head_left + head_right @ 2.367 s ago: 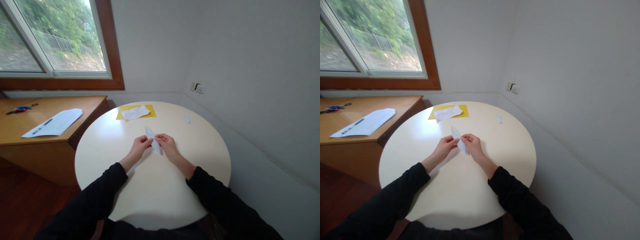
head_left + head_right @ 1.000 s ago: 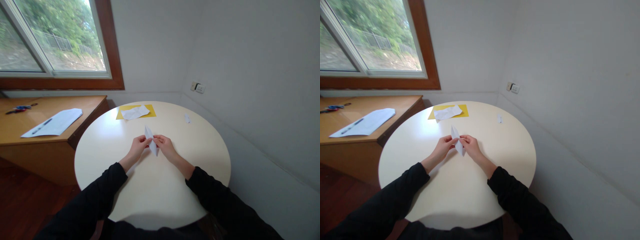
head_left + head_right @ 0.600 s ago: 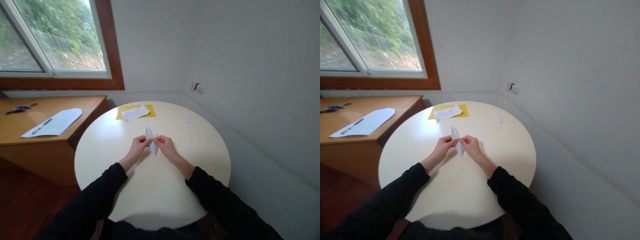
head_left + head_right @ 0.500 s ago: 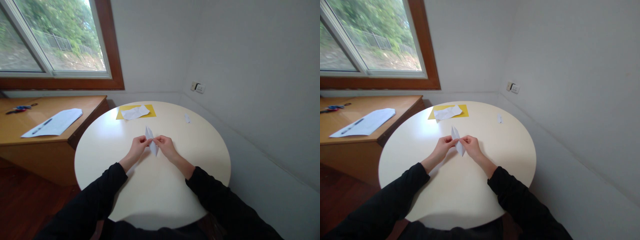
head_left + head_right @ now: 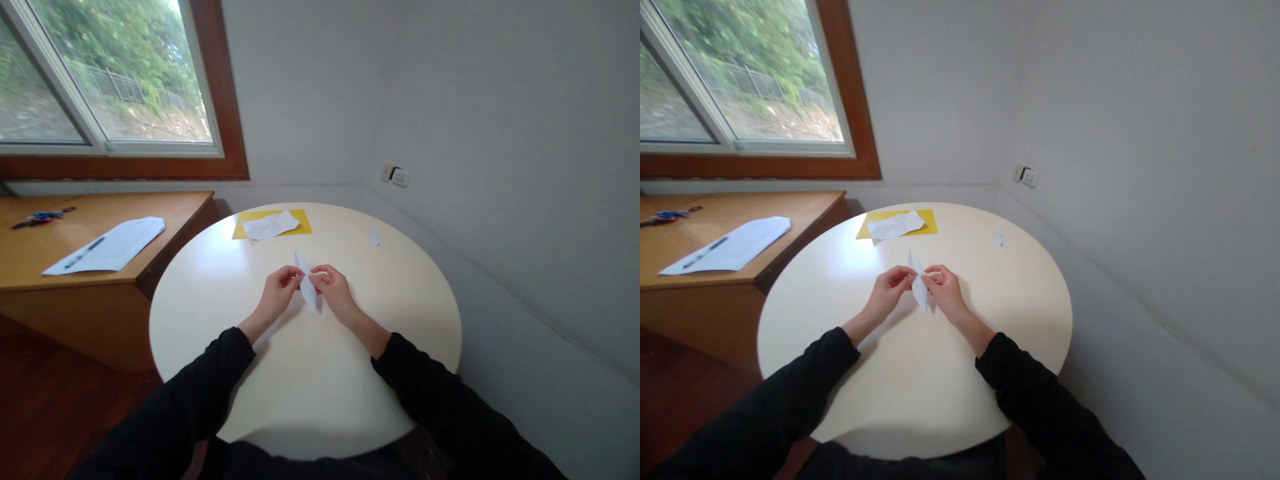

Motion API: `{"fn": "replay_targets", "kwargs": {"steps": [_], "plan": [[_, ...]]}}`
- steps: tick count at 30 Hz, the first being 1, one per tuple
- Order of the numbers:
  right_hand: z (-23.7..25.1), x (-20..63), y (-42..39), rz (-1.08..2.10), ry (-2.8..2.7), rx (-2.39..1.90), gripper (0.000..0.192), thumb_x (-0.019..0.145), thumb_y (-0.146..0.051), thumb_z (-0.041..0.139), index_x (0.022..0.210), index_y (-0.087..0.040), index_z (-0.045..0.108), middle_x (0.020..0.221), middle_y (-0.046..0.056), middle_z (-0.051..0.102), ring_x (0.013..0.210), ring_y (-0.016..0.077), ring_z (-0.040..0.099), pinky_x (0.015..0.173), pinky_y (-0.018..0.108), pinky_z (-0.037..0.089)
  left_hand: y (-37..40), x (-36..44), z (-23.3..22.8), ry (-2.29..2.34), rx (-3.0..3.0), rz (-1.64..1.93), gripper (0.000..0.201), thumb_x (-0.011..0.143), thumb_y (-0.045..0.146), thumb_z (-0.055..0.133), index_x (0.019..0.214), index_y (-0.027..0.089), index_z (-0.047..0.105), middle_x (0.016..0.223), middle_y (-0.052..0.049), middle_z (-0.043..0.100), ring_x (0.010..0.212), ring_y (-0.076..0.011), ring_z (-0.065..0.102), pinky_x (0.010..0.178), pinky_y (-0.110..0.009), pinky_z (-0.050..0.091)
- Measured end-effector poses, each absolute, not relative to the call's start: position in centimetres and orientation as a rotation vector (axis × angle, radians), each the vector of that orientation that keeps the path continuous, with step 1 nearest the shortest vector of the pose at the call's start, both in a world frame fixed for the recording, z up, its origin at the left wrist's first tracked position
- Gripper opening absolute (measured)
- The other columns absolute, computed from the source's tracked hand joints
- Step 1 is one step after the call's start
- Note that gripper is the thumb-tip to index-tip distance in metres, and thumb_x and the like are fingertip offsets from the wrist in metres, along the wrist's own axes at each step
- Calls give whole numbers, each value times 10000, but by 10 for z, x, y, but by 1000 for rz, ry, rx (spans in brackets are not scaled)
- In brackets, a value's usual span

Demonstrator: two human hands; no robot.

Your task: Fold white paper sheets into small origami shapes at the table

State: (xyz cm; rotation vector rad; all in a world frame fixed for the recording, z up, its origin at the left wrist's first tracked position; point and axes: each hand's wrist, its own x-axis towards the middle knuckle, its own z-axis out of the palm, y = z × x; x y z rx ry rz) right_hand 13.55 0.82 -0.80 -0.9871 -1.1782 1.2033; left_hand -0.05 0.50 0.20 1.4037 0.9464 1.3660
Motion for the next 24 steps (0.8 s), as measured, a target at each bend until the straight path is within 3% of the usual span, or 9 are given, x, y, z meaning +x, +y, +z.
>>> {"fn": "replay_targets", "kwargs": {"steps": [9, 14, 20, 24], "plan": [[-9, 138, 10, 1209, -1150, -972, 251, 616, -364, 655, 777, -187, 580, 618, -27, 594, 550, 102, 529, 529, 223, 394, 4, -3, 3, 924, 1448, 1247, 255, 643, 200, 625, 889, 130, 623, 764, -44, 665, 721, -162, 614, 742, -319, 480], [-6, 139, 9, 1268, -1074, -970, 202, 618, -330, 632, 762, -189, 620, 626, -28, 600, 540, 94, 508, 516, 218, 374, 4, -3, 3, 935, 1443, 1252, 270, 641, 230, 652, 889, 128, 628, 833, -68, 667, 760, -175, 617, 773, -345, 479], [-4, 139, 8, 1345, -1010, -893, 173, 614, -299, 616, 746, -192, 645, 716, -9, 637, 665, 121, 559, 632, 247, 431, 3, -2, 4, 891, 1266, 1287, 253, 642, 237, 658, 866, 121, 642, 868, -72, 662, 820, -187, 615, 818, -381, 478], [-5, 139, 8, 1341, -1038, -907, 188, 636, -296, 596, 794, -204, 640, 705, -15, 637, 638, 105, 558, 603, 230, 419, 4, -2, 2, 828, 1205, 1293, 257, 648, 246, 669, 867, 113, 647, 870, -73, 665, 816, -179, 617, 830, -384, 477]]}}
